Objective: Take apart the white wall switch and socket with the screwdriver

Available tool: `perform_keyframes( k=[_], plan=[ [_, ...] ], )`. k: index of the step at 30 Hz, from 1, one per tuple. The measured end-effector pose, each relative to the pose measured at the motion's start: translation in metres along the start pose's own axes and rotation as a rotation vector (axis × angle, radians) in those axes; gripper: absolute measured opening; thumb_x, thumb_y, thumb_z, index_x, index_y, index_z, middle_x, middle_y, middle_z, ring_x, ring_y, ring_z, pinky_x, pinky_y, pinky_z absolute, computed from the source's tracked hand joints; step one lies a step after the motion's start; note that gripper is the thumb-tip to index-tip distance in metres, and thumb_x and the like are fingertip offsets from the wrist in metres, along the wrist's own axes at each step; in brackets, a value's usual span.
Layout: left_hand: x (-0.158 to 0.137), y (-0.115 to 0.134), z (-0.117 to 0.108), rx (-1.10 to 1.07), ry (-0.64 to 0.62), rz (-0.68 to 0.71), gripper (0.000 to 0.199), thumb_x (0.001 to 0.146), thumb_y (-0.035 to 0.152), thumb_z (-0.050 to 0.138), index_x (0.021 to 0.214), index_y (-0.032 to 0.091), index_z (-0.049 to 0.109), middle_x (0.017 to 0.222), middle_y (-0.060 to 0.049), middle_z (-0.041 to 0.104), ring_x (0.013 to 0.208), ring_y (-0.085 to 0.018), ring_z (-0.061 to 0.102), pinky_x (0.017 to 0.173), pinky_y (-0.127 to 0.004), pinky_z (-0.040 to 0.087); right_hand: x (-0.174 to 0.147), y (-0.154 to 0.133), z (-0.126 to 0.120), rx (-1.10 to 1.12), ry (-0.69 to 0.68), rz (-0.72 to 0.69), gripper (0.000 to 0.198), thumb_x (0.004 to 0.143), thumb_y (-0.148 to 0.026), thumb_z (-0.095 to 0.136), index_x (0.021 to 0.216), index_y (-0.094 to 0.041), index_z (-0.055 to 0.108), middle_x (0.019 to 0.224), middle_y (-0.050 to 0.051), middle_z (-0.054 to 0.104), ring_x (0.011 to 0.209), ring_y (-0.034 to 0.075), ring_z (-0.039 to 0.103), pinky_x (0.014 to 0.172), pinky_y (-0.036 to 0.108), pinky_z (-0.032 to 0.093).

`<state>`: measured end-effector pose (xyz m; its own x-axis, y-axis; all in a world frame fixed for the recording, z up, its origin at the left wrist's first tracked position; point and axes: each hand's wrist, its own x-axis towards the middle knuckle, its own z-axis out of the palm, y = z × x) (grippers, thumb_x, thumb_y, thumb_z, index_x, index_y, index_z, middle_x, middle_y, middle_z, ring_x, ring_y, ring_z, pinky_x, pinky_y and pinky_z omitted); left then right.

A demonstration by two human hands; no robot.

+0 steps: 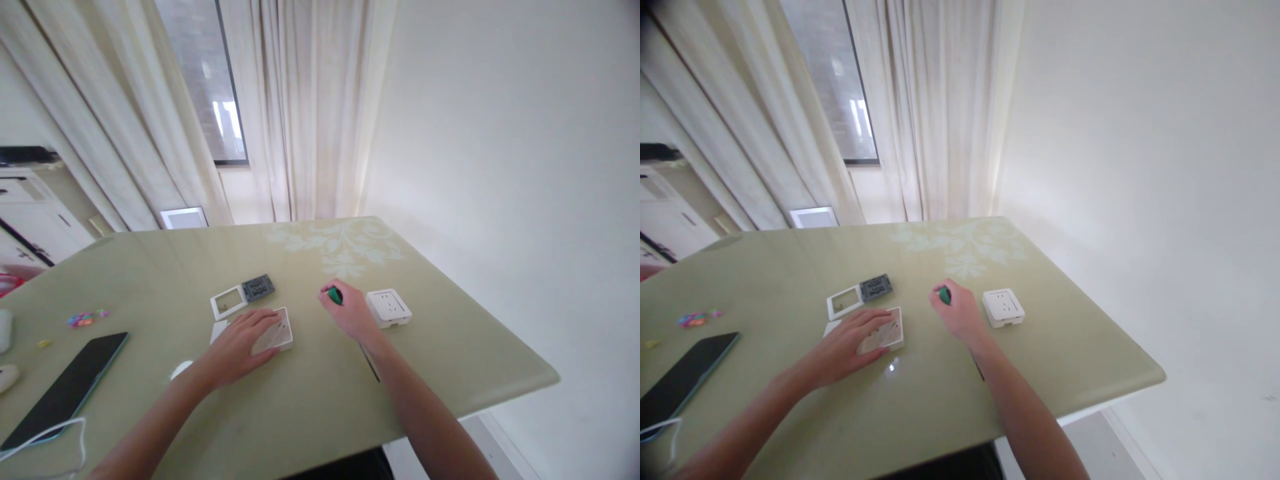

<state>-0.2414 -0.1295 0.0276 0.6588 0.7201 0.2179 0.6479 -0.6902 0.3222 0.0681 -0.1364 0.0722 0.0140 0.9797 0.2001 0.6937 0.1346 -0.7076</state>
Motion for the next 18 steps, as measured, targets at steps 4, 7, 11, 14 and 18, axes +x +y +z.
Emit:
perform_keyframes(
  k=[4, 7, 11, 14, 18],
  plan=[
    [-0.013, -0.034, -0.013, -0.01, 0.044, -0.039, 0.055, 0.101, 0.045, 0.071, 0.153, 0.028, 0.066, 0.156, -0.013, 0.07, 0.141, -0.034, 0.068, 0.122, -0.052, 0.054, 0.01, 0.032, -0.06, -0.088, 0.118, 0.094, 0.038, 0.101, -0.054, 0.06, 0.117, -0.023, 0.076, 0.104, 0.007, 0.082, 0.094, 0.026, 0.076, 0.084, 0.037, 0.058],
    [-0.017, -0.056, -0.02, -0.021, 0.041, -0.078, 0.054, 0.101, 0.046, 0.07, 0.151, 0.027, 0.067, 0.156, -0.013, 0.069, 0.141, -0.034, 0.068, 0.123, -0.052, 0.053, 0.014, 0.065, -0.093, -0.231, 0.206, 0.225, 0.039, 0.098, -0.048, 0.061, 0.12, -0.019, 0.073, 0.114, 0.015, 0.08, 0.107, 0.032, 0.075, 0.093, 0.043, 0.055],
    [-0.008, -0.058, -0.021, -0.002, 0.06, -0.12, 0.053, 0.102, 0.051, 0.068, 0.149, 0.026, 0.068, 0.157, -0.013, 0.068, 0.143, -0.036, 0.067, 0.122, -0.056, 0.053, 0.012, 0.097, -0.108, -0.384, 0.165, 0.348, 0.029, 0.093, -0.041, 0.067, 0.11, -0.018, 0.074, 0.109, 0.018, 0.08, 0.102, 0.036, 0.074, 0.089, 0.044, 0.053],
    [0.007, -0.023, -0.009, -0.004, 0.11, -0.109, 0.05, 0.107, 0.055, 0.063, 0.147, 0.026, 0.067, 0.155, -0.013, 0.069, 0.143, -0.036, 0.066, 0.122, -0.057, 0.053, 0.007, 0.103, -0.102, -0.413, 0.074, 0.363, 0.024, 0.094, -0.04, 0.068, 0.102, -0.019, 0.074, 0.098, 0.016, 0.081, 0.094, 0.033, 0.074, 0.082, 0.04, 0.051],
    [0.019, 0.043, 0.021, -0.094, 0.144, -0.016, 0.066, 0.108, 0.053, 0.065, 0.166, 0.028, 0.046, 0.161, -0.013, 0.065, 0.145, -0.035, 0.065, 0.122, -0.056, 0.054, 0.003, 0.083, -0.074, -0.344, -0.06, 0.255, 0.023, 0.099, -0.037, 0.064, 0.104, -0.018, 0.076, 0.101, 0.013, 0.082, 0.096, 0.028, 0.074, 0.082, 0.036, 0.05]
  ],
)
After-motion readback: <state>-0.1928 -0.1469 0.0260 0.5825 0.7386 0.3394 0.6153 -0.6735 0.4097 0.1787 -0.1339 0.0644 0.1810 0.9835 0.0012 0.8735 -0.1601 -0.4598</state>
